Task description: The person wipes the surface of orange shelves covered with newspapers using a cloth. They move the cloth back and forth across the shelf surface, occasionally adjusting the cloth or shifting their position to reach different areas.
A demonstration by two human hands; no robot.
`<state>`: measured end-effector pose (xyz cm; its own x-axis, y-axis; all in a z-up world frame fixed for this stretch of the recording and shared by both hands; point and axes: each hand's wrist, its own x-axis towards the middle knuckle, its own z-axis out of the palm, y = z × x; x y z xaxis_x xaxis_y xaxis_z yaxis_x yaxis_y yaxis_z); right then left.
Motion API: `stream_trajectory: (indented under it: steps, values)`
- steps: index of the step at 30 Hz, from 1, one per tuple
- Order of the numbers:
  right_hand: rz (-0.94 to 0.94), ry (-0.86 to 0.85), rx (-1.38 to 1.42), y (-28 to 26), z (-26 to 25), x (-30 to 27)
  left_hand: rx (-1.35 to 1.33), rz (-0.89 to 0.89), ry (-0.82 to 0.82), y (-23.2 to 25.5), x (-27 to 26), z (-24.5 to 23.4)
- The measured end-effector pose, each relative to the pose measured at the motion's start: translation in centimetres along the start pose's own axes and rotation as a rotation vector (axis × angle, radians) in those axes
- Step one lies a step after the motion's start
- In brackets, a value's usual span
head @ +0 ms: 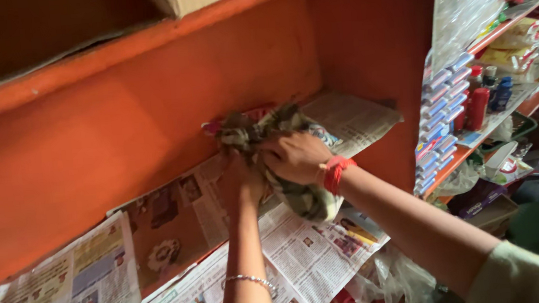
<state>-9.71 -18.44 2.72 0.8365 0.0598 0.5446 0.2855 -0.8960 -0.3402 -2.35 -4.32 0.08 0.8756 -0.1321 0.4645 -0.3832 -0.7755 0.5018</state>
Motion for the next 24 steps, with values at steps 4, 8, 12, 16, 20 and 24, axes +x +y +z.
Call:
stream_trajectory:
  steps: [4,8,12,16,20,24]
  values:
    - [0.057,-0.167,-0.059,1.1,1.5,3.7,-0.014,-0.114,-0.115,0.4,-0.3,-0.6]
    - [-0.045,-0.139,-0.088,4.7,4.7,7.6,-0.024,-0.100,-0.068,1.4,-0.9,-1.6]
    - [-0.004,-0.204,0.351,7.8,6.8,10.4,-0.021,-0.143,-0.097,2.1,-1.0,-2.2]
    - [0.094,-0.027,-0.092,8.3,5.5,9.4,-0.063,-0.164,-0.090,1.6,-1.1,-1.5]
    - [0.238,0.029,-0.405,5.5,3.5,7.4,-0.067,0.051,0.134,0.7,-0.7,-0.3]
    - [0.329,-0.092,-0.138,3.3,1.1,6.0,-0.028,0.043,0.141,0.1,-0.4,0.8]
